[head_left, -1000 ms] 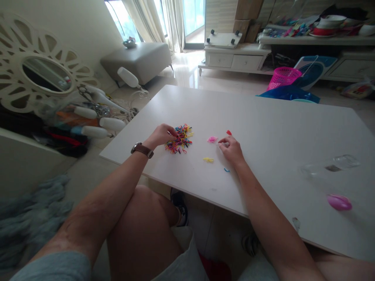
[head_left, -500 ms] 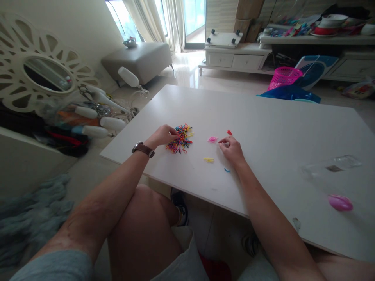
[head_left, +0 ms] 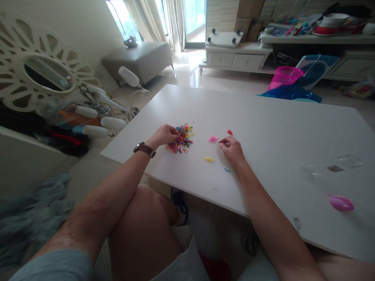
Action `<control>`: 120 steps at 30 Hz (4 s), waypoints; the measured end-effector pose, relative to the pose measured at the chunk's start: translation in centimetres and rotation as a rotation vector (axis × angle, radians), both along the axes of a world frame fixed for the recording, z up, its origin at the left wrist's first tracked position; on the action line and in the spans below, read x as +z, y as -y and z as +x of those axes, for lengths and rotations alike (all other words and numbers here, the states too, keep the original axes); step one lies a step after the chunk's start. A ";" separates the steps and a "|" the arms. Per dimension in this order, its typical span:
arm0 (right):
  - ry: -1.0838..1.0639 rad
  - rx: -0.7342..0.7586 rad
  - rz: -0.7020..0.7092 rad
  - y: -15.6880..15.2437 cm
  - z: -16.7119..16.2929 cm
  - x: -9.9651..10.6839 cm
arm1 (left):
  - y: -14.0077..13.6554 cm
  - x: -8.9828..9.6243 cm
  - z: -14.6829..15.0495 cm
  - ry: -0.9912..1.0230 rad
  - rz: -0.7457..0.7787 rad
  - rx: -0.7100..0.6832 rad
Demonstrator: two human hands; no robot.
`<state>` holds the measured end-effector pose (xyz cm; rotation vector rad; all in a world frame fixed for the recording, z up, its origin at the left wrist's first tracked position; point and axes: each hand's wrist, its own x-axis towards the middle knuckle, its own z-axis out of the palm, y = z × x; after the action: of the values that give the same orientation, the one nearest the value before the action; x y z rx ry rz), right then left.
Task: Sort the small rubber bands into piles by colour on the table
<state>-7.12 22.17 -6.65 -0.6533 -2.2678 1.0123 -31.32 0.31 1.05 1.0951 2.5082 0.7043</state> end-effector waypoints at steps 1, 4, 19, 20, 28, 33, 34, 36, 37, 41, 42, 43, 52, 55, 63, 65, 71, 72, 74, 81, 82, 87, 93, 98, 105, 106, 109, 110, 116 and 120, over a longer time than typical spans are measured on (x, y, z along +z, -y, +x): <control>-0.002 -0.001 0.001 0.0 0.0 0.0 | -0.1 -0.2 0.0 -0.003 0.005 -0.008; -0.004 0.001 0.001 0.0 0.0 0.0 | -0.6 -0.8 0.3 -0.013 0.009 -0.042; -0.029 0.000 -0.018 -0.1 0.0 -0.2 | -0.8 -0.4 0.1 -0.003 0.060 0.039; -0.031 0.000 -0.017 -0.1 0.0 -0.2 | -0.7 -0.3 0.1 -0.004 0.076 0.040; -0.021 0.008 -0.015 -0.2 0.0 -0.1 | -0.6 -0.3 0.1 0.080 0.183 0.023; -0.013 -0.001 -0.021 0.0 0.1 0.2 | -0.7 -0.8 -0.1 0.134 0.231 0.003; -0.014 -0.001 -0.021 0.0 0.1 0.2 | -0.7 -0.8 -0.1 0.140 0.235 -0.002; -0.017 -0.005 -0.016 0.1 0.1 0.3 | -0.7 -1.0 0.0 0.155 0.243 -0.003; -0.020 -0.007 -0.013 0.1 0.1 0.3 | -0.7 -1.0 0.0 0.177 0.251 -0.002; -0.059 -0.006 -0.012 0.5 0.2 0.9 | -1.0 -1.3 0.6 0.365 0.289 -0.025; -0.072 0.007 -0.019 0.7 0.3 1.1 | -1.2 -1.4 0.9 0.414 0.294 -0.038; -0.085 0.026 -0.030 1.1 0.3 1.4 | -1.4 -1.5 1.2 0.461 0.300 -0.050; -0.190 0.340 -0.305 3.9 -0.2 2.1 | -4.4 -1.4 5.3 0.794 0.350 -0.333; -0.194 0.373 -0.337 4.1 -0.3 1.9 | -5.4 -1.2 6.3 0.782 0.348 -0.382; -0.252 0.034 -0.179 1.7 0.0 1.6 | -6.9 -2.3 6.4 0.680 0.335 -0.361; -0.283 -0.116 -0.103 0.0 0.2 1.1 | -7.2 -2.4 6.3 0.608 0.331 -0.350; -0.209 -0.386 -0.061 -4.3 0.0 0.0 | -8.9 -2.7 6.7 0.509 0.355 -0.290; -0.184 -0.395 -0.063 -4.6 -0.3 -0.1 | -9.3 -2.8 6.8 0.511 0.363 -0.288; -0.131 -0.388 -0.054 -5.1 -1.0 -0.3 | -9.9 -2.8 7.2 0.529 0.381 -0.288; -0.054 -0.351 0.029 -6.0 -2.7 -1.0 | -10.9 -2.9 7.8 0.615 0.424 -0.249; -0.056 -0.358 0.036 -5.9 -2.7 -1.0 | -10.9 -2.9 7.8 0.619 0.431 -0.245; -0.179 -0.378 -0.005 -4.6 -1.6 -0.3 | -10.8 -2.9 8.1 0.702 0.489 -0.153; -0.257 0.026 -0.295 -1.6 -0.8 1.0 | -10.6 -2.5 9.0 0.868 0.551 -0.077; -0.245 0.158 -0.357 -0.5 -0.6 0.6 | -10.3 -2.3 9.2 0.876 0.540 -0.049; -0.352 0.037 -0.406 -0.9 -0.5 0.3 | -10.0 -2.3 8.8 0.914 0.549 -0.033; -0.380 0.019 -0.431 -0.9 -0.6 0.3 | -10.0 -2.3 8.8 0.908 0.541 -0.039; -0.423 0.005 -0.486 -0.5 -0.8 0.5 | -9.8 -2.4 8.8 0.887 0.501 -0.093; -0.418 0.021 -0.492 -0.3 -0.8 0.5 | -9.8 -2.4 8.8 0.877 0.493 -0.112; -0.346 0.115 -0.462 0.7 -1.1 0.5 | -9.8 -2.8 8.7 0.831 0.510 -0.148; -0.330 0.106 -0.456 0.6 -1.0 0.5 | -10.0 -3.3 8.5 0.848 0.527 -0.183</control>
<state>-8.08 21.56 -6.14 -0.5007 -1.8121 1.5855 -22.84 10.34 -2.22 0.8803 1.5212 1.4496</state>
